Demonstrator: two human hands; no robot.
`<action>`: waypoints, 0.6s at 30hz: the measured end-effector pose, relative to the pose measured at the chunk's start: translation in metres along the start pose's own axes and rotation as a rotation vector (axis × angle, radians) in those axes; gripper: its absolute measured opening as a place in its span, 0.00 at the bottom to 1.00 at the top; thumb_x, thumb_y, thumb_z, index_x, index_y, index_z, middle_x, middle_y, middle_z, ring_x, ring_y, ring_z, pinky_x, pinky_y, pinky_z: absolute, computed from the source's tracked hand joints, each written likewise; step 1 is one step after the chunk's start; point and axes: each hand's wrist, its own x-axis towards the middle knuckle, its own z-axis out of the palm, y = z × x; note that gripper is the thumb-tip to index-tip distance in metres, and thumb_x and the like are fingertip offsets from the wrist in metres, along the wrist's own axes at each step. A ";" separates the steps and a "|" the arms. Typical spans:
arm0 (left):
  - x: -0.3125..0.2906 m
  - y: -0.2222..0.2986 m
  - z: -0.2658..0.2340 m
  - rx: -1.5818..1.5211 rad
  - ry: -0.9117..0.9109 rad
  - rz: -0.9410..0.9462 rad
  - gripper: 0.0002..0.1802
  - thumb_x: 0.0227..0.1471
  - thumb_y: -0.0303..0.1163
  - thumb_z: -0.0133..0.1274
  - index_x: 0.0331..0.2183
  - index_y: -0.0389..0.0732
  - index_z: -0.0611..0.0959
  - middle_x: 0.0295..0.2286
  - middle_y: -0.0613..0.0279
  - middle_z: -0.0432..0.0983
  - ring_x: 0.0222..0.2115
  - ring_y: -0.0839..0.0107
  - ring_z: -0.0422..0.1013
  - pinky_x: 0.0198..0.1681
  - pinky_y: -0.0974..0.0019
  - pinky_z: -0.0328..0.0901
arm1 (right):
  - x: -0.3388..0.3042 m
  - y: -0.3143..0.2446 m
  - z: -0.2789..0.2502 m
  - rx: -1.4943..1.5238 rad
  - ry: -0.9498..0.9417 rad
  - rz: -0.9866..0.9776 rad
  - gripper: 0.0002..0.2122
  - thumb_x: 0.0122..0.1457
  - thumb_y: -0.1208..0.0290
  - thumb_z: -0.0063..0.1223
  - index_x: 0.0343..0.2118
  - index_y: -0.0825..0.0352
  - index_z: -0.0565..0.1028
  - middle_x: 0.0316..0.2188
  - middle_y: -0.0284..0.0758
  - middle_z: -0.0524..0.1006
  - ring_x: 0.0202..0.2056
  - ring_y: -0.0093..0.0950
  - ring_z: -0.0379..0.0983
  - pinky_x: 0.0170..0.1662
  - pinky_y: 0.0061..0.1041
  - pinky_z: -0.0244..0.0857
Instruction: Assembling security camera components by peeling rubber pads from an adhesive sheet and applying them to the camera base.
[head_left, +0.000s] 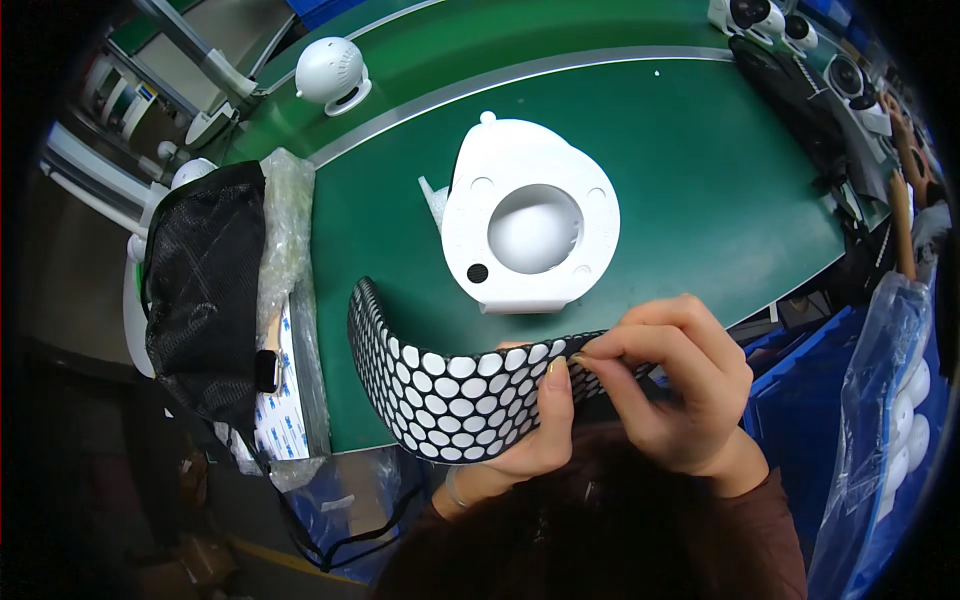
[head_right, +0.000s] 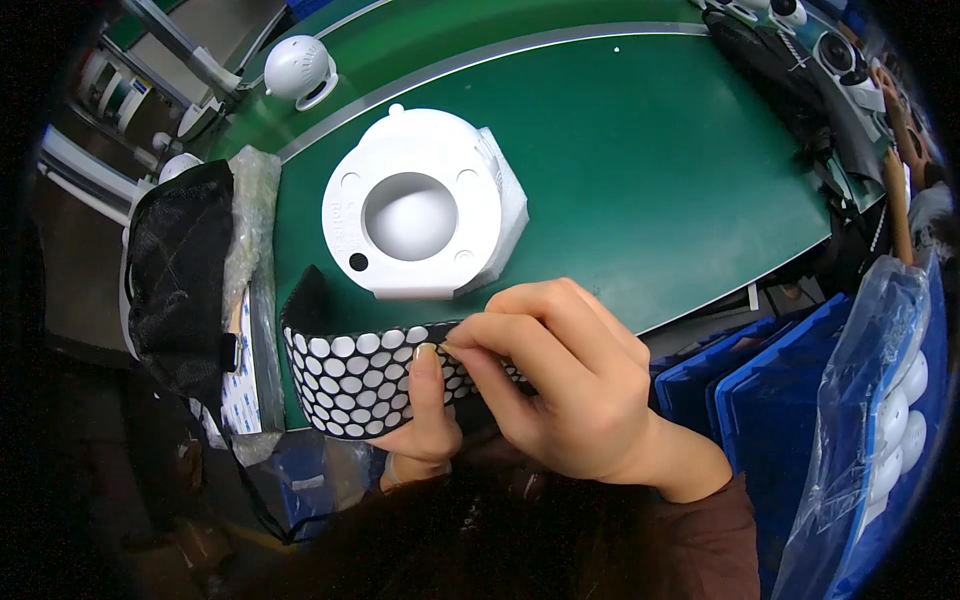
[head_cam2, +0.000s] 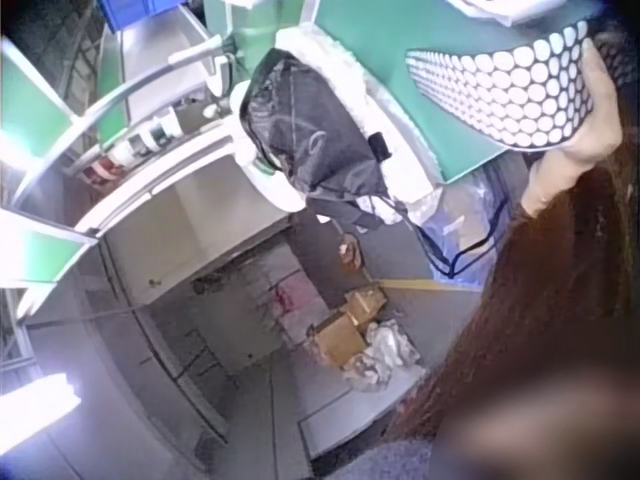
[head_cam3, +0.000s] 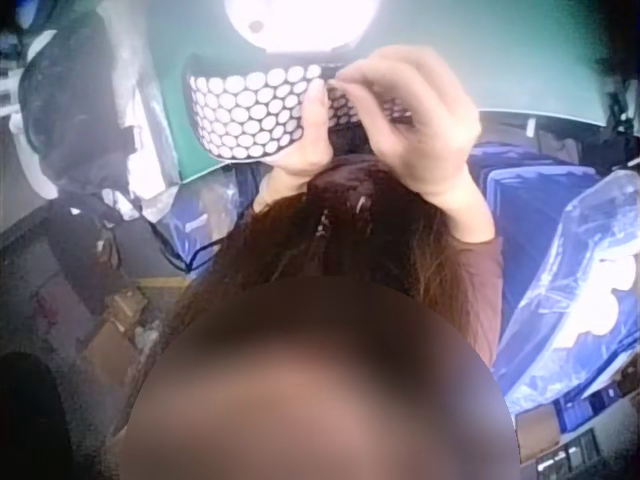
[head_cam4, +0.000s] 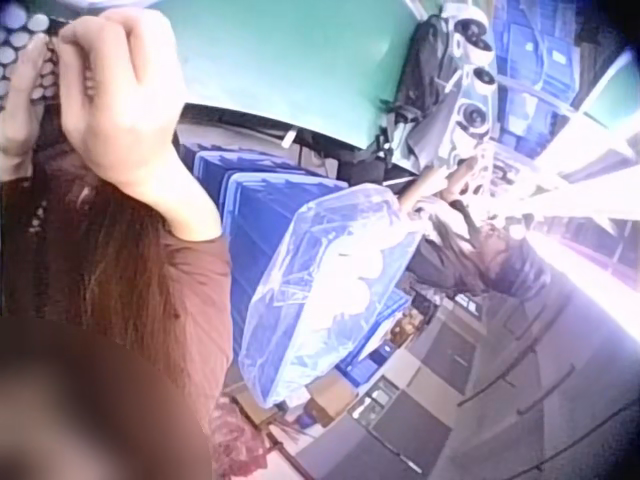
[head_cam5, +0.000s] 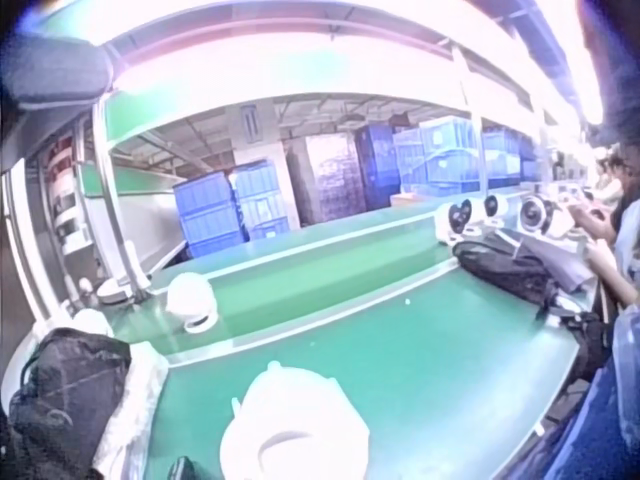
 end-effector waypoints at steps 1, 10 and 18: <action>0.001 0.000 -0.001 -0.050 -0.014 0.066 0.31 0.39 0.21 0.48 0.46 0.31 0.52 0.35 0.56 0.63 0.33 0.73 0.63 0.38 0.74 0.60 | 0.001 -0.003 -0.001 0.010 -0.002 0.032 0.09 0.34 0.85 0.56 0.23 0.69 0.73 0.22 0.33 0.68 0.20 0.19 0.65 0.21 0.14 0.60; 0.014 0.031 0.008 -0.193 0.242 -0.147 0.11 0.38 0.21 0.48 0.29 0.33 0.68 0.24 0.65 0.67 0.25 0.77 0.63 0.29 0.80 0.58 | 0.004 -0.006 0.005 0.012 0.087 -0.112 0.10 0.33 0.83 0.57 0.23 0.68 0.73 0.20 0.33 0.68 0.18 0.24 0.65 0.18 0.17 0.60; 0.014 0.022 0.011 -0.237 0.242 -0.138 0.11 0.36 0.20 0.49 0.29 0.32 0.69 0.24 0.64 0.68 0.25 0.77 0.64 0.28 0.80 0.59 | 0.002 -0.001 0.007 0.005 0.095 -0.070 0.10 0.32 0.83 0.57 0.22 0.69 0.73 0.20 0.33 0.68 0.18 0.24 0.65 0.18 0.17 0.59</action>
